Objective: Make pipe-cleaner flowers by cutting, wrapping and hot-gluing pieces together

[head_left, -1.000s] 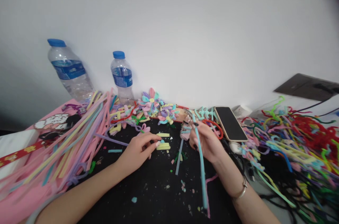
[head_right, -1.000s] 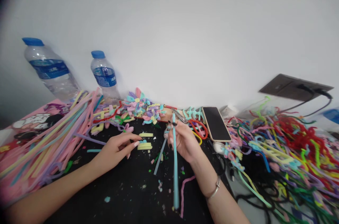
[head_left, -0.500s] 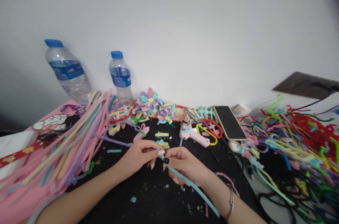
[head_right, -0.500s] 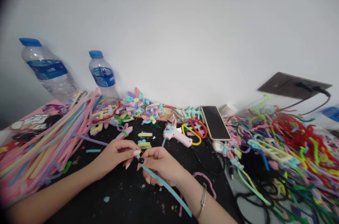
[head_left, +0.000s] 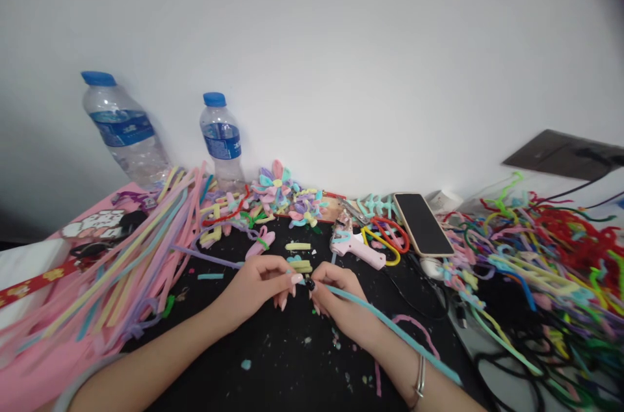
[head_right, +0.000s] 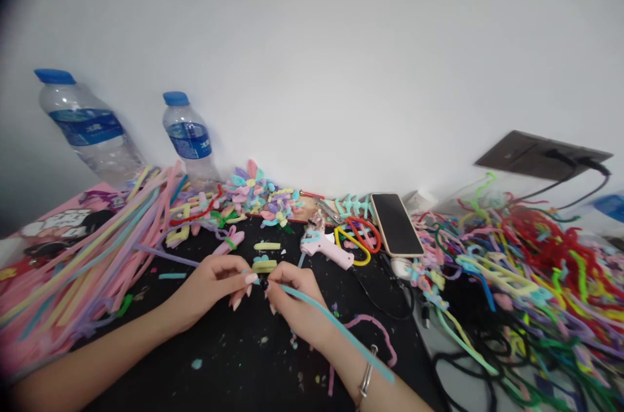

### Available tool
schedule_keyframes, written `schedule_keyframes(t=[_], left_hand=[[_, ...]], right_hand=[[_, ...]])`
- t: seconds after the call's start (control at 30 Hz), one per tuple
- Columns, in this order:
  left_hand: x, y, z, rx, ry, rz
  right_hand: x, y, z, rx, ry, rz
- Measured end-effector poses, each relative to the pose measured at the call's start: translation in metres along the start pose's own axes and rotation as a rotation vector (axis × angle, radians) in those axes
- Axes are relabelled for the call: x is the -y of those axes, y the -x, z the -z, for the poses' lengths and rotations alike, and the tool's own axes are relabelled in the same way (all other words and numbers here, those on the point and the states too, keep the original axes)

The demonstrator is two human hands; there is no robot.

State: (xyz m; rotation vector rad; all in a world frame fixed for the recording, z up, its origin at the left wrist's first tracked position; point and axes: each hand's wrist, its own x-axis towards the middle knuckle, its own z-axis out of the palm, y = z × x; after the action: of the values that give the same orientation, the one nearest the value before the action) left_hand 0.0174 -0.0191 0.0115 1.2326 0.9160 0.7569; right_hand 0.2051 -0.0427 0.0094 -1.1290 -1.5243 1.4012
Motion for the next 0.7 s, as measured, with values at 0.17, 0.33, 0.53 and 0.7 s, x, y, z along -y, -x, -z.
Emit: schedule_keyframes(t=[0.17,0.33,0.53,0.7], left_hand=[[0.0036,0.0017,-0.0056,-0.022,0.12,0.064],[0.005,0.0022,-0.0054,-0.034,0.127,0.016],[-0.0017,0.0037,-0.0042,-0.027,0.003,-0.052],[0.0013,0.0032,-0.0037,-0.058,0.057,-0.045]], right_hand=[[-0.0012,0.0017,-0.0032,0.001,0.075,0.054],[-0.0043,0.0026,-0.0056,0.015,0.086,0.068],[-0.0025,0.0038,-0.003,-0.008,0.091,0.101],[-0.0005,0.0039,-0.0032,0.025,0.142,0.125]])
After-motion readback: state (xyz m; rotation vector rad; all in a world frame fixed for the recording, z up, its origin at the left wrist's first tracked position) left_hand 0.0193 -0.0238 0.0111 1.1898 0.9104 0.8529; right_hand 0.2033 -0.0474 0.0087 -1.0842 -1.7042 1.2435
